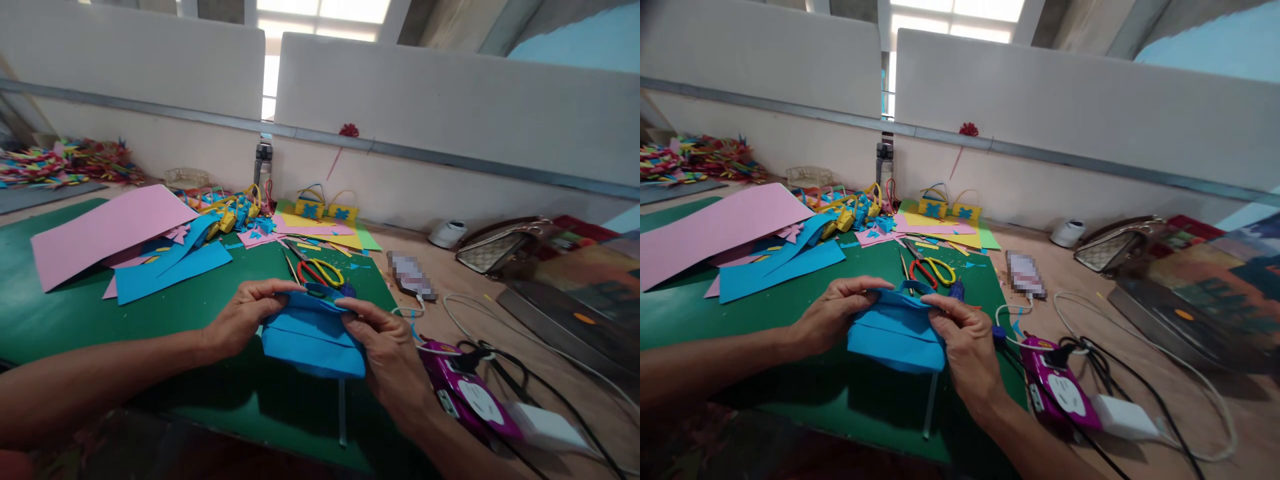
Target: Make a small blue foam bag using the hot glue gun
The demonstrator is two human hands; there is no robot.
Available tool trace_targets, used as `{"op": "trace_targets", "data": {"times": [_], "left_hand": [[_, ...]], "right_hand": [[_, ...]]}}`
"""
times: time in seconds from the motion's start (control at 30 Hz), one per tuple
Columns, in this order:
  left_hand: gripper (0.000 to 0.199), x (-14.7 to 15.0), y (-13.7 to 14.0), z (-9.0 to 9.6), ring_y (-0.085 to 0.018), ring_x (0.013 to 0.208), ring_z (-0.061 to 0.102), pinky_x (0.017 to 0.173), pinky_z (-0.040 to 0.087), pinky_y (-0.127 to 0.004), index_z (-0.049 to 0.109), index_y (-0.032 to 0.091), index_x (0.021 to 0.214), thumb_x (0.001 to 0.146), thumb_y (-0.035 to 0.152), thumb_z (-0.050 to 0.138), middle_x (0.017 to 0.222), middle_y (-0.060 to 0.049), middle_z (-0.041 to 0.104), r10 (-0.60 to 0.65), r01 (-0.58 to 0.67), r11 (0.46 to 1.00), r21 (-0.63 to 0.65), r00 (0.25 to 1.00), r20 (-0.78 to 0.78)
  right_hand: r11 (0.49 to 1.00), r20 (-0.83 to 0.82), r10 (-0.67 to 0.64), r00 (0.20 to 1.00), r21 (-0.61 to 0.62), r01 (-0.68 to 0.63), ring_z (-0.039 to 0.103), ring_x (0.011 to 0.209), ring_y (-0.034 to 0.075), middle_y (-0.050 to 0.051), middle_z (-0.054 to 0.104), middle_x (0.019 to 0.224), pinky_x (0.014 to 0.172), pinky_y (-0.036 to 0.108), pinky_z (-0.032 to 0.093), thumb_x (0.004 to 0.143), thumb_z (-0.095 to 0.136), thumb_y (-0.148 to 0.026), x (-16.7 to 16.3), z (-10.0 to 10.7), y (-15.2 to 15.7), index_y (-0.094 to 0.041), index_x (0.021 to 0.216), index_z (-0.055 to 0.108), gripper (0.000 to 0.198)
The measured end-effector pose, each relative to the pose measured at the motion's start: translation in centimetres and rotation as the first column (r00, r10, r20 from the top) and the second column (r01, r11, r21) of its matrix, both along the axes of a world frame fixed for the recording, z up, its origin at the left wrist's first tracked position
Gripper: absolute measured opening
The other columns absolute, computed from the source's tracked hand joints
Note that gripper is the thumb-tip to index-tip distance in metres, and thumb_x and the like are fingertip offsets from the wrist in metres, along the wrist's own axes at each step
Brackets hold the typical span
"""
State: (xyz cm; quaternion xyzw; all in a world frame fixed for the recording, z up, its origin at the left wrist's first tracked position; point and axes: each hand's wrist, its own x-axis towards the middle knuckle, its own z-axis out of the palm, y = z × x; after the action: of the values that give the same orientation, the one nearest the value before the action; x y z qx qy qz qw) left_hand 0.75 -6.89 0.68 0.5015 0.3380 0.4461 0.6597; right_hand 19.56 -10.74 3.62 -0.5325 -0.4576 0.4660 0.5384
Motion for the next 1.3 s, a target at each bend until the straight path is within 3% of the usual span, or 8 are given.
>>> {"op": "trace_targets", "data": {"times": [0.2,0.43,0.6,0.83,1.03,1.17,1.3], "left_hand": [[0.018,-0.03,0.10,0.10,-0.008,0.052,0.035,0.048,0.025,-0.020,0.071,0.017,0.076,0.066,0.018,0.056,0.059,0.002,0.051,0.017,-0.015,0.997,0.080,0.999,-0.032],[0.019,-0.04,-0.10,0.46,-0.007,0.045,0.031,0.044,0.023,-0.020,0.067,0.016,0.077,0.069,0.027,0.054,0.051,0.004,0.041,0.007,-0.006,0.999,0.032,0.999,-0.038],[0.023,0.08,-0.20,0.78,-0.009,0.055,0.042,0.049,0.032,-0.018,0.064,0.014,0.072,0.068,0.036,0.064,0.063,0.000,0.053,0.070,-0.057,0.989,0.136,0.993,-0.091],[0.034,0.20,-0.19,0.73,-0.008,0.052,0.043,0.049,0.037,-0.018,0.060,0.015,0.099,0.070,0.032,0.066,0.063,0.002,0.054,0.009,0.004,0.988,0.152,0.996,-0.084],[0.026,0.22,-0.11,0.91,-0.007,0.054,0.042,0.049,0.035,-0.017,0.059,0.011,0.090,0.072,0.030,0.063,0.065,0.002,0.052,0.074,-0.049,0.980,0.193,0.990,-0.122],[0.023,0.18,0.00,0.76,-0.007,0.053,0.039,0.047,0.033,-0.017,0.060,0.010,0.084,0.072,0.030,0.060,0.063,0.002,0.049,0.105,-0.056,0.967,0.247,0.977,-0.188],[0.022,0.18,-0.12,0.54,-0.007,0.052,0.039,0.047,0.032,-0.017,0.063,0.010,0.081,0.073,0.031,0.060,0.061,0.002,0.050,0.115,-0.042,0.955,0.294,0.964,-0.238]], "right_hand": [[0.998,0.072,0.029,0.997,0.050,-0.033,0.036,0.048,0.008,-0.004,0.050,0.052,0.043,0.021,0.027,0.062,0.065,-0.026,0.21,-0.20,0.02,-0.020,0.064,0.069,0.007],[0.987,0.231,0.017,0.973,0.149,-0.052,0.043,0.052,0.011,-0.002,0.056,0.058,0.048,0.022,0.034,0.066,0.060,-0.024,0.21,-0.01,-0.18,-0.020,0.059,0.066,0.010],[0.968,0.372,0.000,0.928,0.235,-0.094,0.050,0.057,0.014,-0.001,0.060,0.060,0.053,0.024,0.040,0.069,0.056,-0.024,0.06,0.13,-0.32,-0.021,0.057,0.064,0.015],[0.958,0.393,0.007,0.919,0.260,-0.119,0.053,0.060,0.013,-0.003,0.061,0.063,0.055,0.023,0.040,0.071,0.055,-0.022,0.16,0.02,-0.41,-0.022,0.061,0.065,0.014],[0.957,0.464,0.012,0.886,0.251,-0.144,0.055,0.064,0.016,-0.001,0.065,0.070,0.054,0.025,0.040,0.079,0.049,-0.028,0.71,0.37,-0.47,-0.025,0.077,0.069,0.020],[0.930,0.484,0.003,0.875,0.321,-0.181,0.060,0.086,0.021,0.003,0.068,0.088,0.073,0.031,0.046,0.085,0.047,-0.036,0.74,0.63,-0.49,-0.024,0.080,0.068,0.025],[0.888,0.591,-0.111,0.799,0.420,-0.187,0.058,0.101,0.023,0.005,0.064,0.103,0.088,0.036,0.043,0.078,0.060,-0.030,0.70,0.06,-0.16,-0.024,0.083,0.066,0.011]]}}
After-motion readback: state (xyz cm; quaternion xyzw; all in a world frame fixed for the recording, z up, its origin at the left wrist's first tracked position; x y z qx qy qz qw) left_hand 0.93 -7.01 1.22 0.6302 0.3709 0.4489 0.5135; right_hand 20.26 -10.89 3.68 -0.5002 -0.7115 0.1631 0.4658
